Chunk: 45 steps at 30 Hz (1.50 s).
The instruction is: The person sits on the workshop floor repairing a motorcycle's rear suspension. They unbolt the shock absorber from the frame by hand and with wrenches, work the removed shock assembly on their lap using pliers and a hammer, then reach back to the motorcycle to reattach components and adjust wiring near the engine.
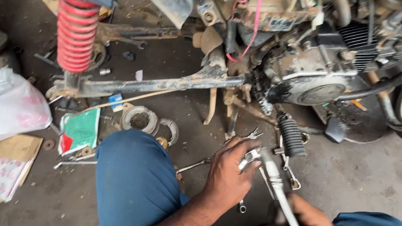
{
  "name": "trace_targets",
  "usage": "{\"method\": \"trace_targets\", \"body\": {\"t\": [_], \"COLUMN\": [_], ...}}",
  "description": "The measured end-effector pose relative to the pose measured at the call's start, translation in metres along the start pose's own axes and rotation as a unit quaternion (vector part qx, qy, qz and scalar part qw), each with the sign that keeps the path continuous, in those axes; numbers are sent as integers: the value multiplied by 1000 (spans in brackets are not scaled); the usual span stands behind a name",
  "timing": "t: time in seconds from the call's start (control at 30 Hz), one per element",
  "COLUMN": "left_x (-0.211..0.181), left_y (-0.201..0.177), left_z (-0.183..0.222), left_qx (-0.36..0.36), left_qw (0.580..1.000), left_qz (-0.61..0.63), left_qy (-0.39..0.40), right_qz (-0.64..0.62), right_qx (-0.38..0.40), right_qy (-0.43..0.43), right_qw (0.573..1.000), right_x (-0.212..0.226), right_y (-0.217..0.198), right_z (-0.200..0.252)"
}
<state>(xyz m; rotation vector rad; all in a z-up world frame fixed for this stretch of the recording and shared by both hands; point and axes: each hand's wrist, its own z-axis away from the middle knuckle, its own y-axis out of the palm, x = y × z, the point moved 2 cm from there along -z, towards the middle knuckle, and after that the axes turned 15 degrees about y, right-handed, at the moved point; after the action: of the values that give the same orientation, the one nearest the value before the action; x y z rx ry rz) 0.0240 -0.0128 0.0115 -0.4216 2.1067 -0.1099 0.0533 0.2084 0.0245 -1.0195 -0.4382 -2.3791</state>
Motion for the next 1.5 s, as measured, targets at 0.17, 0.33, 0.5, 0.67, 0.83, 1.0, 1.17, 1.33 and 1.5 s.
{"method": "trace_targets", "body": {"t": [0.17, 0.33, 0.5, 0.67, 0.83, 1.0, 1.17, 1.33, 1.5], "left_x": [-1, 3, 10, 6, 27, 44, 31, 66, 139], "left_y": [5, 3, 6, 12, 11, 23, 32, 49, 63], "left_z": [-2, -1, -5, -9, 7, 9, -2, 0, 6], "left_qx": [15, 15, -22, -28, -41, -70, -105, -116, -49], "left_qw": [1000, 1000, 994, 982, 982, 905, 843, 785, 856], "left_qz": [2, -23, 39, 104, 148, 374, 427, 445, 335], "left_qy": [-4, 1, -98, -157, -113, -189, -311, -416, -390], "right_qz": [-26, 1, 37, 331, 613, 137, -121, -146, 173], "right_qx": [11, 18, -170, -168, -217, -56, 60, 64, -76], "right_qy": [-36, 5, 145, 279, 204, 14, -51, -44, -181], "right_qw": [999, 1000, 974, 885, 731, 989, 990, 986, 965], "right_x": [0, -10, 5, -98, -103, -24, -48, -63, -50], "right_y": [-7, -24, -26, -98, -102, -44, -14, -29, -42], "right_z": [-9, -11, -40, -177, -202, -140, -151, -165, -158]}}
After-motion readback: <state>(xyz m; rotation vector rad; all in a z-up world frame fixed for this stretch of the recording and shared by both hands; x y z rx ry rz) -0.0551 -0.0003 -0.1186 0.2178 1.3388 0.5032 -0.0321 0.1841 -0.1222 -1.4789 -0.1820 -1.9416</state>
